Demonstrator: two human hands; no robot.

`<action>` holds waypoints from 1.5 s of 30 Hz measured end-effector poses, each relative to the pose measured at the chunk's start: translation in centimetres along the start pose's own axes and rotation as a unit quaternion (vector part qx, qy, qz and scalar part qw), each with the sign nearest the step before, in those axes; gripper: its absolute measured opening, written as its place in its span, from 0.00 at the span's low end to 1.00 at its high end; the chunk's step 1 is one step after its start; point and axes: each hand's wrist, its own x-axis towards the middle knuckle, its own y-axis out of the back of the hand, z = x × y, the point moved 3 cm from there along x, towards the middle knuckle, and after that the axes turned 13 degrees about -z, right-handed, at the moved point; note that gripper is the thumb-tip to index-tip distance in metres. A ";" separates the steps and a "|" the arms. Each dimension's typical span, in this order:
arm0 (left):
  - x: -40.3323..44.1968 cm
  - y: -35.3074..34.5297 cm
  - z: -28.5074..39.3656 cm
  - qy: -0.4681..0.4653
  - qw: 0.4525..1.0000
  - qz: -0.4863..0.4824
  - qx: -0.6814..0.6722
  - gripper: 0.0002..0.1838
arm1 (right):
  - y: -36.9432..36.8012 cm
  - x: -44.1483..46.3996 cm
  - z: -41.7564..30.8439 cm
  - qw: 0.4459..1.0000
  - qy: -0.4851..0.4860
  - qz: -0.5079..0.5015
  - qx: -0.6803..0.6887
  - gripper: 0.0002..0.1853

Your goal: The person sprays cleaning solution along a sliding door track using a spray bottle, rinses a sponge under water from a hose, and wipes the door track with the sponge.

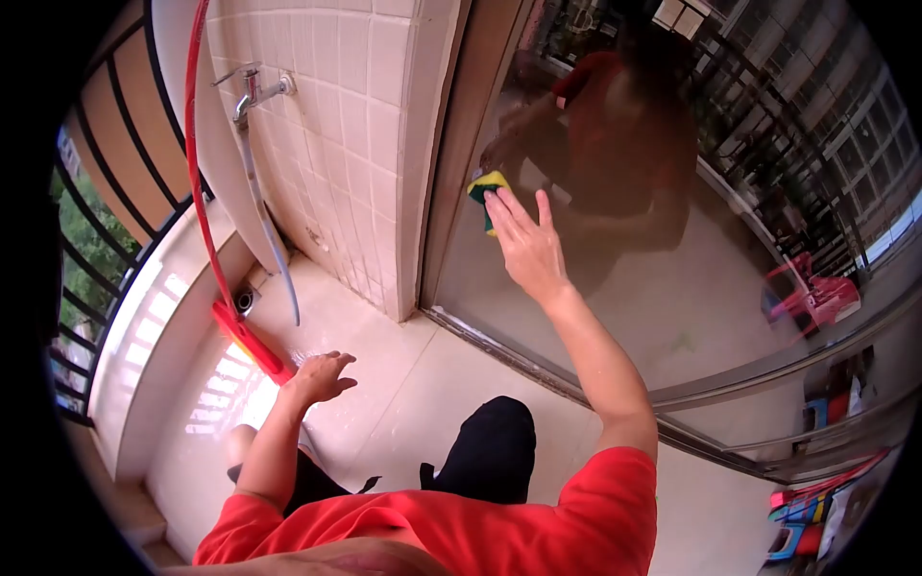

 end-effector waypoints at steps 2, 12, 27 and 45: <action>-0.3 0.4 -0.2 0.011 1.000 -0.017 -0.011 0.26 | 7.4 6.7 4.3 0.993 -0.041 0.080 -0.075 0.23; -0.8 0.6 0.1 0.011 1.000 -0.013 -0.021 0.27 | 1.9 5.4 -0.6 0.994 -0.085 0.061 0.015 0.20; -0.4 1.2 0.8 0.010 0.999 -0.028 -0.019 0.28 | 6.9 6.7 3.2 0.978 -0.133 0.162 0.000 0.22; -1.1 0.3 0.3 0.014 1.000 -0.001 -0.021 0.28 | 13.0 17.7 7.5 0.950 -0.089 0.287 -0.092 0.22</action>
